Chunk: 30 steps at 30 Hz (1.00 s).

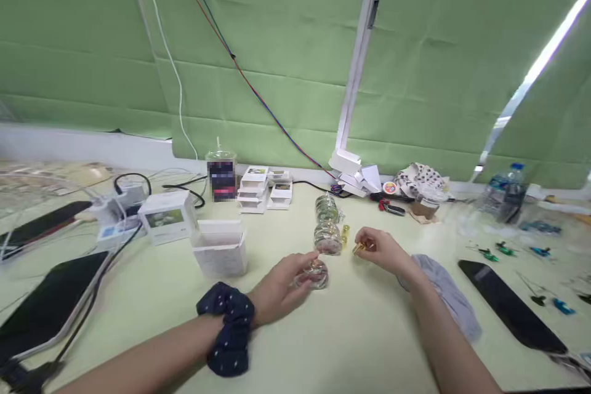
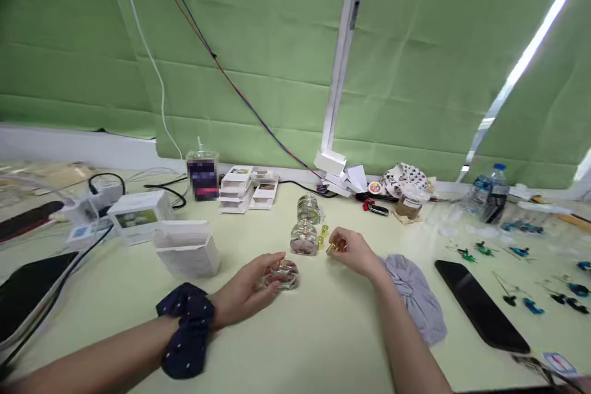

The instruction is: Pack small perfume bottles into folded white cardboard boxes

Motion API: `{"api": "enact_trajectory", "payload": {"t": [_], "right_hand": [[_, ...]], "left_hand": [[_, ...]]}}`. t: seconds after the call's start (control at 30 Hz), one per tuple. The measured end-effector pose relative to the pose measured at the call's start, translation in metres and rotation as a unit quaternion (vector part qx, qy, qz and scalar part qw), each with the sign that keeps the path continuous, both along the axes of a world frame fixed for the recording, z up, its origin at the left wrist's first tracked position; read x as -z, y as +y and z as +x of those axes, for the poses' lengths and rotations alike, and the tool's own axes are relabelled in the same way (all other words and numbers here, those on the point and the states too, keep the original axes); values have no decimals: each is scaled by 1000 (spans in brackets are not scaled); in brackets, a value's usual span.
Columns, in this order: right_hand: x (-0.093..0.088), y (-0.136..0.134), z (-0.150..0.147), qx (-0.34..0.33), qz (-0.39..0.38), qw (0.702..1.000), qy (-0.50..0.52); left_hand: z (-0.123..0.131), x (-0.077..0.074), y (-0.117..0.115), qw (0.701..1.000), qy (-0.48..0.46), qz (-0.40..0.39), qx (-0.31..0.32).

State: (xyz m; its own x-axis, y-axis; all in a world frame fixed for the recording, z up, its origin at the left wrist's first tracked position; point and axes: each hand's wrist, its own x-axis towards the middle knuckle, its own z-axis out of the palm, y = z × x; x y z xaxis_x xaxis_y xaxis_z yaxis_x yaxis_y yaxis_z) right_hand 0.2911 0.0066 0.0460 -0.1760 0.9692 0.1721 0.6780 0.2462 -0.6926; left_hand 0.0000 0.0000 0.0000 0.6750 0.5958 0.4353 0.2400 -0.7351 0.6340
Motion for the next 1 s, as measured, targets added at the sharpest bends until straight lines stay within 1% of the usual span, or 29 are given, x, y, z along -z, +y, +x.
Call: {"api": "enact_trajectory", "payload": {"t": [0.17, 0.37, 0.6, 0.83, 0.9, 1.0], "right_hand": [[-5, -1, -6, -2, 17, 999, 39], [-11, -5, -10, 8, 12, 998, 56], [-12, -6, -12, -1, 11, 999, 53], [-11, -6, -11, 0, 18, 999, 48], [-13, -8, -12, -20, 20, 998, 56], [-18, -14, -21, -97, 21, 991, 90]], "left_hand": [[1, -4, 1, 1000, 2, 7, -4], [0, -6, 0, 1000, 9, 23, -13], [0, -4, 1, 1000, 5, 22, -10], [-1, -5, 1, 1000, 12, 23, -11], [-1, -5, 1, 1000, 10, 21, -11], [0, -5, 1, 1000, 3, 18, -7]]}}
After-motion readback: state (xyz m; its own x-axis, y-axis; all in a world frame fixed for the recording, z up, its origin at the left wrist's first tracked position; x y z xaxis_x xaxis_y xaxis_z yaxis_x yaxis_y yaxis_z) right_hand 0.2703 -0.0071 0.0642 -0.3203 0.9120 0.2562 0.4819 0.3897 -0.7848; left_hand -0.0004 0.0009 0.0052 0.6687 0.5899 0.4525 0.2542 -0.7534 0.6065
